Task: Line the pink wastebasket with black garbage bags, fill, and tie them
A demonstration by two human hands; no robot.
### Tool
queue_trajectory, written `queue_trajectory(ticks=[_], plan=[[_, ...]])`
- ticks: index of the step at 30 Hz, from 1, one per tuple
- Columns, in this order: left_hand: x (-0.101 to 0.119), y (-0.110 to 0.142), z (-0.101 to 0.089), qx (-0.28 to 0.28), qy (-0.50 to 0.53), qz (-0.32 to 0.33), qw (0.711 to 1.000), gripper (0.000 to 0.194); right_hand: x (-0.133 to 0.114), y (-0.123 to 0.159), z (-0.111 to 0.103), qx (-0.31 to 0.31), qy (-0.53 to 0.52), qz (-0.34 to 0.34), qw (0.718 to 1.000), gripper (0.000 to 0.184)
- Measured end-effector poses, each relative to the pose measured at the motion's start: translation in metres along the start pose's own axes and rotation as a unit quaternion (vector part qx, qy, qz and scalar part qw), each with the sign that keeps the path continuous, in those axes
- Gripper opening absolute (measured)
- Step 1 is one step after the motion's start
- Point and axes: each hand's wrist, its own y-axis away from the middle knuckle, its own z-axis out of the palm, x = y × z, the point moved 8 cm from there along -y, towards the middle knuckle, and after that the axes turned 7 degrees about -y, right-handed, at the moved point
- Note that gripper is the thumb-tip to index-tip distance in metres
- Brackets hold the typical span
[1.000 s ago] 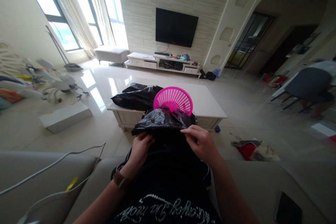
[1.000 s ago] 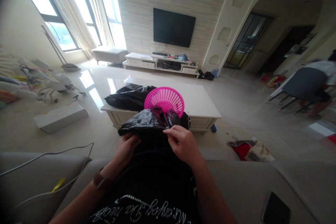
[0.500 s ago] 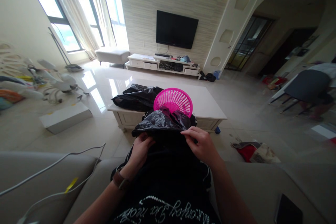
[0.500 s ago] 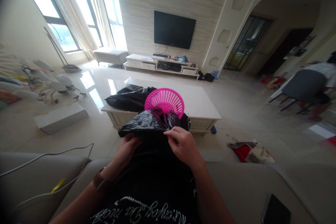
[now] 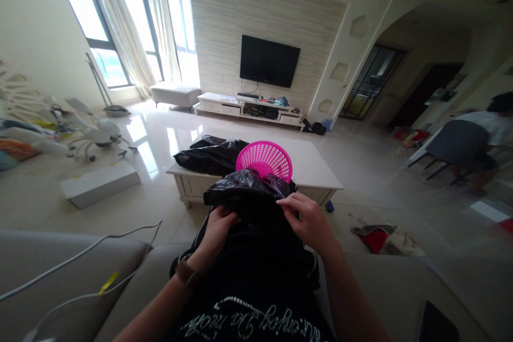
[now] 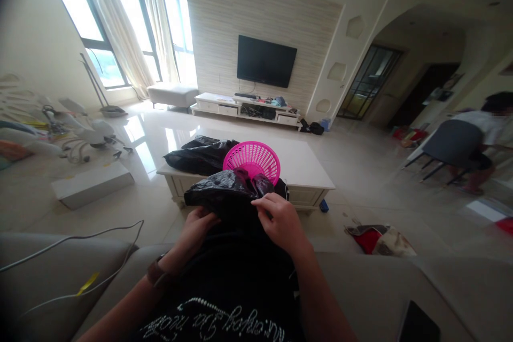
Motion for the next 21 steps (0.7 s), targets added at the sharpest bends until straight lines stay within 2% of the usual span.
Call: queue_trajectory(ticks=[7,11,17,21], plan=[[-0.005,-0.003,-0.003,-0.002,0.011,0.018,1.000,0.041,-0.009,0.003,0.005,-0.016,0.003,0.003,1.000,0.022],[0.000,0.000,-0.002,-0.010,-0.010,0.049,0.999,0.044,-0.011,0.003,0.007,-0.024,0.003,0.009,1.000,0.022],[0.010,0.005,-0.004,0.007,-0.036,0.080,0.996,0.046,-0.011,0.003,0.008,-0.030,0.008,0.013,0.999,0.021],[0.013,0.006,-0.004,0.008,-0.040,0.086,0.995,0.047,-0.012,0.005,0.008,-0.032,0.008,0.011,0.999,0.022]])
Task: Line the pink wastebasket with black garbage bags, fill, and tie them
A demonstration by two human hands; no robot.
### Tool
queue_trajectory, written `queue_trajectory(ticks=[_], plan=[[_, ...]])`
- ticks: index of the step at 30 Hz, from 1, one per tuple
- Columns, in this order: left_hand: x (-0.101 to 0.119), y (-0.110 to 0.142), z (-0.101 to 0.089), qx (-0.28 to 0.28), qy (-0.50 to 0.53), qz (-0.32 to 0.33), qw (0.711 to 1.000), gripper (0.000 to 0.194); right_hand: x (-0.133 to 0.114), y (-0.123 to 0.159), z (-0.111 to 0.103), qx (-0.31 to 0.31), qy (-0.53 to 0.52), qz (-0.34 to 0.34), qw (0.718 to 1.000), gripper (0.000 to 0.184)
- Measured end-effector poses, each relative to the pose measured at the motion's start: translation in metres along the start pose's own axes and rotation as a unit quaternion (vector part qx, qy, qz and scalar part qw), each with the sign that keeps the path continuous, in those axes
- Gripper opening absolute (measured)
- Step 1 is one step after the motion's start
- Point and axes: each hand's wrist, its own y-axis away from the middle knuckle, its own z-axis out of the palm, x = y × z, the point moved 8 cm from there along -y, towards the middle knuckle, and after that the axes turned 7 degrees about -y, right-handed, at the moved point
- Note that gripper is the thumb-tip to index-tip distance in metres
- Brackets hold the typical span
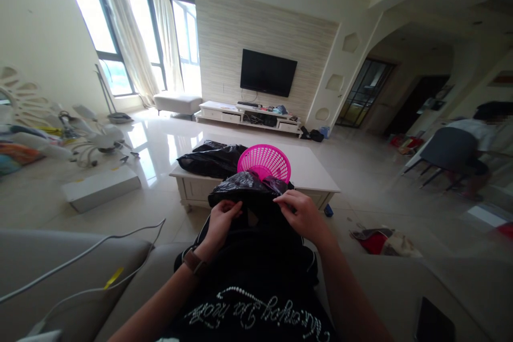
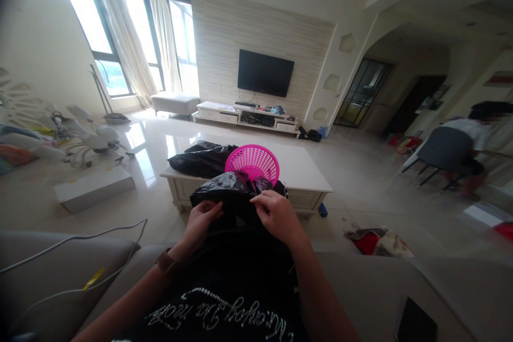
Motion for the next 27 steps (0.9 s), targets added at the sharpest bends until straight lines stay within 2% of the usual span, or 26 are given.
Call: queue_trajectory(ticks=[7,13,20,27], plan=[[0.001,0.009,0.004,0.001,0.007,-0.022,1.000,0.045,0.001,0.001,-0.001,-0.001,0.006,0.002,1.000,0.021],[0.010,0.019,0.012,-0.008,-0.015,-0.001,1.000,0.040,0.002,0.002,-0.002,-0.001,0.008,-0.001,1.000,0.021],[-0.005,0.017,0.008,0.019,0.025,-0.040,0.999,0.044,0.003,0.004,-0.003,0.000,0.008,0.000,1.000,0.021],[-0.008,0.016,0.003,0.042,0.049,-0.029,0.997,0.045,0.002,0.002,-0.001,-0.008,0.009,0.008,1.000,0.020]])
